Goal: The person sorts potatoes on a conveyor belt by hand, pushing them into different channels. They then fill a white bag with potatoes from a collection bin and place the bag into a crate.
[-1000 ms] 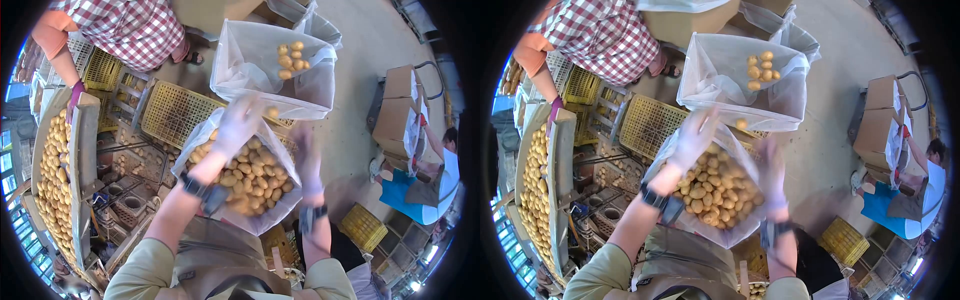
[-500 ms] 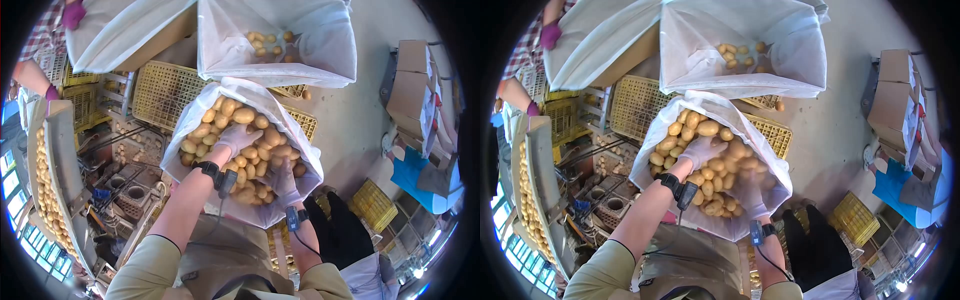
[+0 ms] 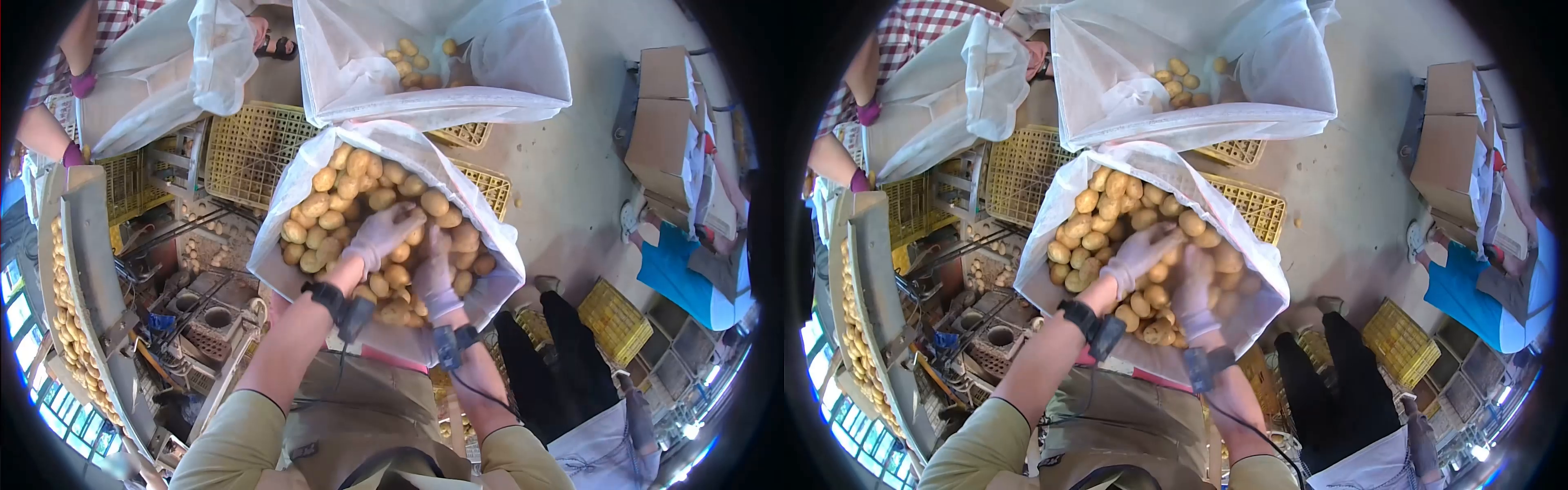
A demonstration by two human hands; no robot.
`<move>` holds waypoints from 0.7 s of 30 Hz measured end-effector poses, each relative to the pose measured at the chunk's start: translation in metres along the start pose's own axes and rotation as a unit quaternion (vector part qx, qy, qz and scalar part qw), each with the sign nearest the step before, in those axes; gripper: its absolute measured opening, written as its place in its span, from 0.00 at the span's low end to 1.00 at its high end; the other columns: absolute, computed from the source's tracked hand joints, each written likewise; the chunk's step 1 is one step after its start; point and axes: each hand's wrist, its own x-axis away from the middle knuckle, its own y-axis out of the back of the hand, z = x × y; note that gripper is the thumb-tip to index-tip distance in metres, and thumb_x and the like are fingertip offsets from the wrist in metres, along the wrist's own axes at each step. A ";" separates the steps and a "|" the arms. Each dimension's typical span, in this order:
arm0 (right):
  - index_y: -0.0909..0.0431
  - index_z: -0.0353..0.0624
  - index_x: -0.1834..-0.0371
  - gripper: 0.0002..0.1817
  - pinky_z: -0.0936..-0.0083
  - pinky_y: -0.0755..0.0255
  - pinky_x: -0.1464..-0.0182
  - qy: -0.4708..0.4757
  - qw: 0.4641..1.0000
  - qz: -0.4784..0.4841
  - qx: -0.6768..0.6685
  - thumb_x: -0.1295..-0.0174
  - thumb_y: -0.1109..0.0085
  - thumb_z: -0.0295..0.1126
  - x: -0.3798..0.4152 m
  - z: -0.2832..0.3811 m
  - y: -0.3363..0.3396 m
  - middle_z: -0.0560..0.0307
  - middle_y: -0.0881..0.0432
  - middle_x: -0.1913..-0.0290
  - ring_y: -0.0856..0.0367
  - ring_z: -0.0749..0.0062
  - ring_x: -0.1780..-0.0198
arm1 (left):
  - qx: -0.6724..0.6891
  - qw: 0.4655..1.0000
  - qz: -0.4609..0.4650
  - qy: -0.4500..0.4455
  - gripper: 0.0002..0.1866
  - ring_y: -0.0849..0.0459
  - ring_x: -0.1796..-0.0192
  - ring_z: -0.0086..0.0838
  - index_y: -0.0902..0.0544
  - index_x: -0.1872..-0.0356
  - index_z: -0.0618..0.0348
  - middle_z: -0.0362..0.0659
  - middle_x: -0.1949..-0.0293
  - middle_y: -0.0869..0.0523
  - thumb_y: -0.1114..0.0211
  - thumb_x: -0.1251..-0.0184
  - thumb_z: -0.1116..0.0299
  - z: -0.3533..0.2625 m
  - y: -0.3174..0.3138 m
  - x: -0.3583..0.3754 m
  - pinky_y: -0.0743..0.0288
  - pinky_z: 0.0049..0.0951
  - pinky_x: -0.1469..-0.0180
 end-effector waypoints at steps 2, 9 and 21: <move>0.28 0.43 0.33 0.22 0.70 0.30 0.30 -0.209 0.892 -0.099 -0.388 0.15 0.49 0.48 0.009 0.015 -0.023 0.62 0.23 0.41 0.25 0.72 0.39 | -0.025 0.999 -0.031 -0.024 0.29 0.11 0.40 0.37 0.14 0.35 0.58 0.50 0.43 0.08 0.29 0.27 0.47 -0.016 -0.008 0.028 0.22 0.32 0.34; 0.31 0.47 0.26 0.23 0.68 0.31 0.27 -0.085 0.955 -0.047 -0.282 0.16 0.46 0.44 0.044 0.067 -0.004 0.57 0.25 0.32 0.26 0.68 0.30 | -0.068 0.952 -0.182 -0.237 0.22 0.14 0.42 0.43 0.12 0.41 0.52 0.45 0.46 0.09 0.26 0.36 0.61 -0.052 -0.010 0.097 0.25 0.42 0.37; 0.46 0.33 0.16 0.51 0.56 0.38 0.19 0.316 0.864 0.007 0.392 0.34 0.23 0.40 -0.177 0.225 0.010 0.36 0.38 0.19 0.38 0.46 0.19 | -0.190 0.714 -0.504 -0.447 0.17 0.12 0.49 0.52 0.15 0.43 0.66 0.54 0.51 0.10 0.30 0.26 0.66 -0.246 0.111 0.020 0.19 0.46 0.45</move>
